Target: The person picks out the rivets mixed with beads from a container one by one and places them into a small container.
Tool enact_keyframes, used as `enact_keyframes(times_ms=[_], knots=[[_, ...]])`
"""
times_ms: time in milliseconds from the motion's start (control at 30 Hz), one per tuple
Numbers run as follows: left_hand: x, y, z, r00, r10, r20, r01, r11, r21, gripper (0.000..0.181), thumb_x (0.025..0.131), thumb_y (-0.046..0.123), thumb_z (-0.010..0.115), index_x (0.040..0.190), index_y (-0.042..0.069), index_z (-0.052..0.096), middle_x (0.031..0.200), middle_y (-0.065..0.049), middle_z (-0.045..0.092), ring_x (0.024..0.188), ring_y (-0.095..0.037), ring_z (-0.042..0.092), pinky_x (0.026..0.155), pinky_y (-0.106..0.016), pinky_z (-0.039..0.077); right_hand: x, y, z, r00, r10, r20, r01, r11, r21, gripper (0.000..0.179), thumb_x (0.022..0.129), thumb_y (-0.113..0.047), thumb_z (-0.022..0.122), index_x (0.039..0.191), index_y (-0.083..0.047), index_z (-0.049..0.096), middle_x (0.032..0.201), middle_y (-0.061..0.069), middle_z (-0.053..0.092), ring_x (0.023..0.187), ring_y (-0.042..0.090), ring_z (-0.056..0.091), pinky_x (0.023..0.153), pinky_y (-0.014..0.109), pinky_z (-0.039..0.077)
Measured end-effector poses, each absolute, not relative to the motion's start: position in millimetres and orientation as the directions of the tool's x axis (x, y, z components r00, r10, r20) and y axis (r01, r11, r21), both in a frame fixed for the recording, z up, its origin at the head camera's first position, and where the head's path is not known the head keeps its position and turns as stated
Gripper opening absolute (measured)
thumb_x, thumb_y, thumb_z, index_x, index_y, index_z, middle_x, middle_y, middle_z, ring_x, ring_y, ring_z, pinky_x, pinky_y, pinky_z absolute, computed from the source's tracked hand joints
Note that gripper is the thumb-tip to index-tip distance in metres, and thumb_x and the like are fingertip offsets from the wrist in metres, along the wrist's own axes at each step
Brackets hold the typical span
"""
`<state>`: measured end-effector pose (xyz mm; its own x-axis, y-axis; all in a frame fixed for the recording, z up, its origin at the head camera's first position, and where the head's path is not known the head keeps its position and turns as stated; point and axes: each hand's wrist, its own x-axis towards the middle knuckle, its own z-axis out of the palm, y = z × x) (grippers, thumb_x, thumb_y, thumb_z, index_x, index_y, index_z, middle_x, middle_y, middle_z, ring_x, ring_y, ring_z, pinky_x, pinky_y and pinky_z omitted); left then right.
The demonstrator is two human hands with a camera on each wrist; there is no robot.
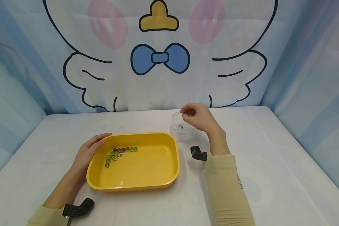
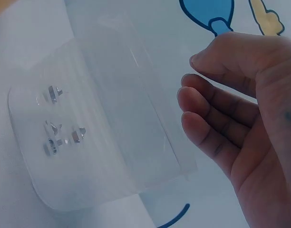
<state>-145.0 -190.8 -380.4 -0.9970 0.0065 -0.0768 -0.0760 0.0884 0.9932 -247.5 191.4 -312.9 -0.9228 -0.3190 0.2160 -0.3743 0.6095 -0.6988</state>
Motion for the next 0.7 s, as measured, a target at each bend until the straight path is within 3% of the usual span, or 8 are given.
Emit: enact_keyframes(times_ms=[333, 700], knots=[[-146, -190, -381, -0.996, 0.003, -0.084, -0.083, 0.089, 0.993, 0.042, 0.109, 0.029, 0.042, 0.146, 0.009, 0.050, 0.148, -0.005, 0.049, 0.131, -0.019, 0.047, 0.101, -0.018, 0.043, -247, 189, -313, -0.915, -0.328, 0.234, -0.390, 0.577, -0.717, 0.019, 0.096, -0.008, 0.066, 0.113, -0.002, 0.069, 0.109, 0.012, 0.068, 0.096, 0.025, 0.062, 0.088, 0.040, 0.053], [-145, -190, -380, -0.996, 0.005, -0.089, -0.088, 0.099, 0.991, 0.043, 0.109, 0.029, 0.042, 0.146, 0.009, 0.049, 0.148, -0.005, 0.048, 0.132, -0.019, 0.046, 0.102, -0.018, 0.042, -246, 176, -312, -0.890, -0.360, 0.281, -0.439, 0.508, -0.741, 0.021, 0.095, -0.009, 0.067, 0.113, 0.001, 0.069, 0.107, 0.011, 0.068, 0.093, 0.023, 0.062, 0.084, 0.031, 0.053]])
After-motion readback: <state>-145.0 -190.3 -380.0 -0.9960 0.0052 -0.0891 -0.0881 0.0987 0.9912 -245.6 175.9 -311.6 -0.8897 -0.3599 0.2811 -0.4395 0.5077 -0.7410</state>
